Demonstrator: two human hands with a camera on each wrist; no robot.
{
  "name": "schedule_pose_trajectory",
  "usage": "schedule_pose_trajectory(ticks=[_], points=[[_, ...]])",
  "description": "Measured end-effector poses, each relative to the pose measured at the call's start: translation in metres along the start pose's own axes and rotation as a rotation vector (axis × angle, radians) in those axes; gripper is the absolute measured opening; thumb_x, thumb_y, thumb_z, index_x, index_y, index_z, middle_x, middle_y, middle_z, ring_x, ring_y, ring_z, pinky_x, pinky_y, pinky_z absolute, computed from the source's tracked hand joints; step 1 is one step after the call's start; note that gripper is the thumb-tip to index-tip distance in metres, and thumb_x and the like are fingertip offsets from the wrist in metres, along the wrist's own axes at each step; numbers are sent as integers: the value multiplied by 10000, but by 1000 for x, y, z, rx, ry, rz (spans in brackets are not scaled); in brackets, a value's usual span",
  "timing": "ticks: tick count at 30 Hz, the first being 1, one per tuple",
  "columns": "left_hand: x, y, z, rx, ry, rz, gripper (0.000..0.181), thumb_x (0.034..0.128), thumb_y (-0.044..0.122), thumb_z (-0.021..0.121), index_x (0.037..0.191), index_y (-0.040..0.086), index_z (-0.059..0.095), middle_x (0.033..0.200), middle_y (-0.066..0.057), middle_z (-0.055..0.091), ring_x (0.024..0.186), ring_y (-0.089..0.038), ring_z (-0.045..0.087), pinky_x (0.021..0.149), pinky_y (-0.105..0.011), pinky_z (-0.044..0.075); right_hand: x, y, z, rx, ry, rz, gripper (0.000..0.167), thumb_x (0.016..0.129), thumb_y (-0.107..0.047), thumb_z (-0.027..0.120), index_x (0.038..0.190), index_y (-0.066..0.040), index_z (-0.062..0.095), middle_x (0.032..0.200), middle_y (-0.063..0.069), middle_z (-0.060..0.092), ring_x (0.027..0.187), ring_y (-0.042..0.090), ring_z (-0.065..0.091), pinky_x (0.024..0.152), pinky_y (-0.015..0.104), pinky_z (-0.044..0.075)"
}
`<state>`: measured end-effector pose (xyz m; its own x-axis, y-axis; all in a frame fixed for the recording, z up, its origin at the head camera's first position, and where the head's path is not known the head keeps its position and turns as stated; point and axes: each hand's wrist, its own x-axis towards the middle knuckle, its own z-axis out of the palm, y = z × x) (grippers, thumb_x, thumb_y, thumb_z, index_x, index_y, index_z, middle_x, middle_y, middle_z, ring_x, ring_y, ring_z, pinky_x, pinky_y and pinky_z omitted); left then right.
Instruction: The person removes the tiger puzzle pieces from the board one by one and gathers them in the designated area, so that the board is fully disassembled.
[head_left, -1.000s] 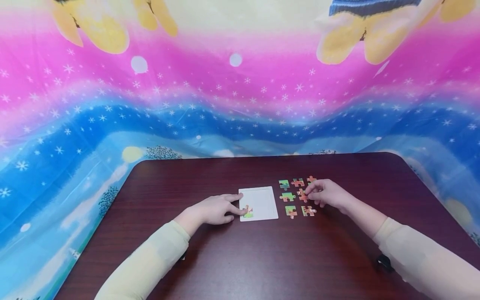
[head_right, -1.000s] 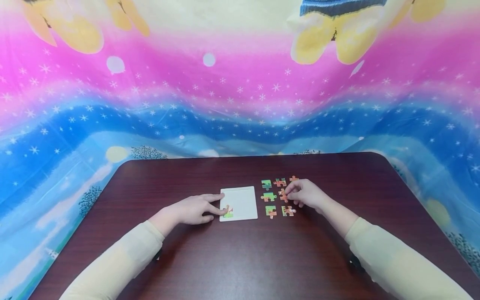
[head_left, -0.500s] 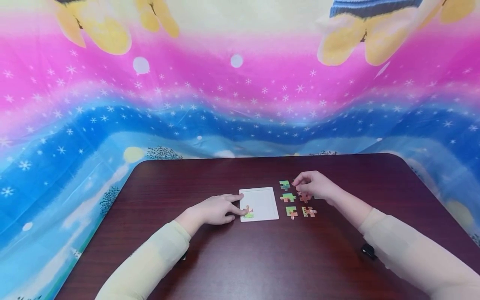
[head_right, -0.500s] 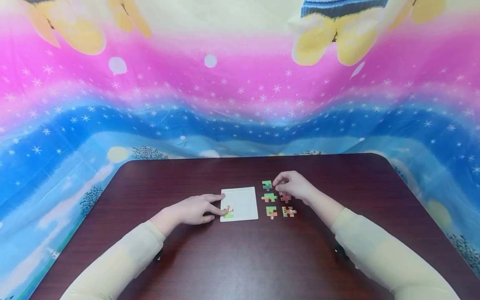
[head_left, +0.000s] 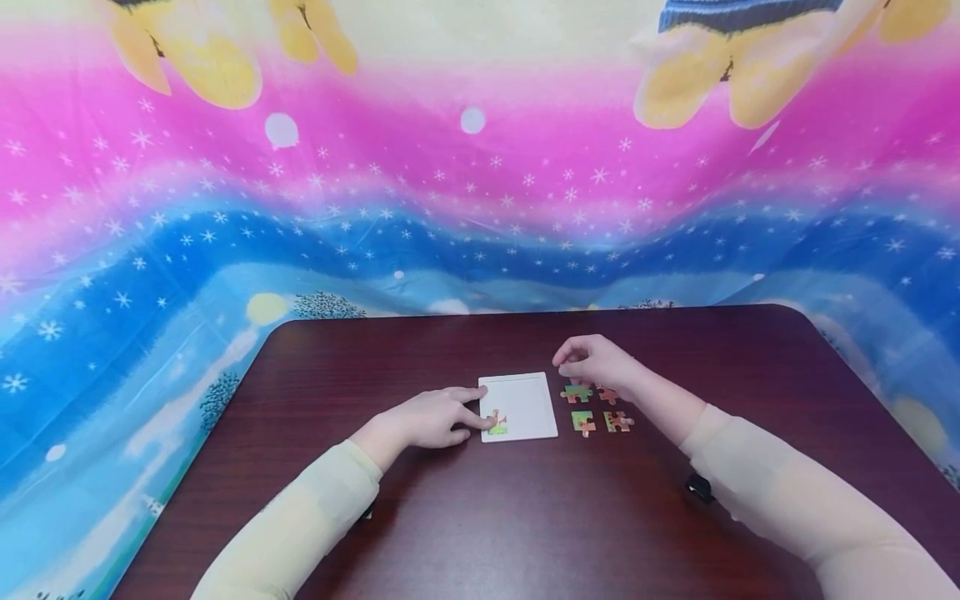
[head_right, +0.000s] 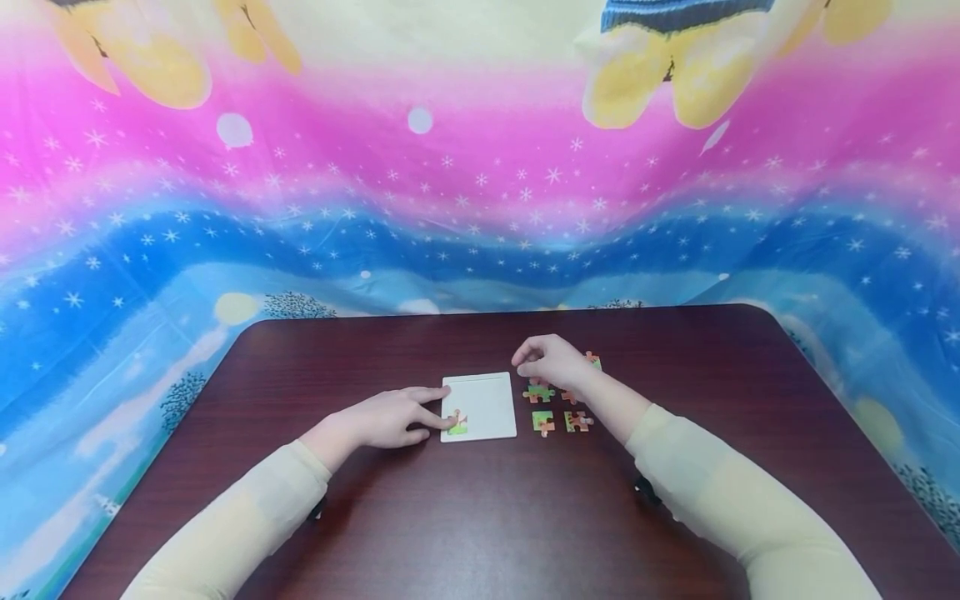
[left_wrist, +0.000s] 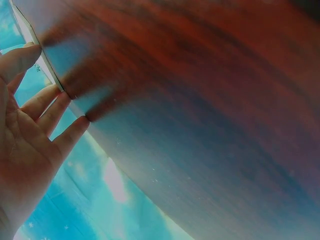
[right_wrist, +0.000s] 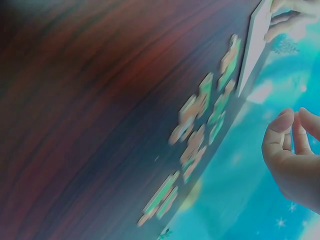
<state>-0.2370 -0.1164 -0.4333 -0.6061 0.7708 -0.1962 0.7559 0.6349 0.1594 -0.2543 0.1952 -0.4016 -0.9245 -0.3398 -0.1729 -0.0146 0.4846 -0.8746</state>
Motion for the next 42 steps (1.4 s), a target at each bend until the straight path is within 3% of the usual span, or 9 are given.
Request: schedule_pose_trajectory(ticks=[5, 12, 17, 24, 35, 42], points=[[1, 0, 0, -6, -1, -7, 421, 994, 184, 648, 1371, 373, 656, 1618, -72, 381, 1471, -249, 385, 1108, -429, 422, 7, -8, 13, 12, -16, 9, 211, 962, -40, 641, 1136, 80, 648, 864, 82, 612, 767, 276, 606, 713, 395, 545], [2, 0, 1, 1, 15, 14, 342, 1016, 282, 643, 1348, 356, 677, 1599, -92, 409, 1459, -258, 405, 1110, -438, 421, 14, -15, 31, 36, -43, 16, 188, 964, -9, 632, 1125, 86, 650, 895, 161, 630, 713, 262, 582, 657, 378, 522], [3, 0, 3, 17, 34, 24, 332, 1014, 305, 646, 1340, 360, 683, 1576, -107, 441, 1442, -264, 430, 1100, -437, 431, 18, -19, 44, 48, -62, 19, 184, 958, 0, 633, 1117, 92, 654, 853, 105, 627, 693, 235, 584, 641, 347, 515], [3, -1, 2, 11, 27, 19, 345, 1013, 285, 649, 1347, 369, 676, 1583, -98, 433, 1446, -264, 424, 1108, -437, 423, 22, -19, 58, 75, -86, 25, 197, 946, 8, 634, 1119, 100, 650, 835, 59, 608, 677, 184, 570, 617, 305, 492], [0, -3, 4, 25, 69, 72, 330, 999, 231, 665, 1314, 318, 712, 1564, -130, 452, 1421, -280, 457, 1084, -434, 446, 26, -15, 72, 153, -122, 42, 203, 934, 37, 619, 1115, 127, 637, 833, 50, 603, 671, 167, 574, 597, 271, 482], [1, -4, 4, 28, 64, 68, 338, 998, 229, 665, 1316, 335, 709, 1575, -125, 438, 1432, -278, 442, 1077, -439, 451, 28, -8, 80, 159, -119, 35, 191, 893, 59, 624, 1074, 113, 652, 758, 36, 582, 590, 140, 527, 562, 255, 466]])
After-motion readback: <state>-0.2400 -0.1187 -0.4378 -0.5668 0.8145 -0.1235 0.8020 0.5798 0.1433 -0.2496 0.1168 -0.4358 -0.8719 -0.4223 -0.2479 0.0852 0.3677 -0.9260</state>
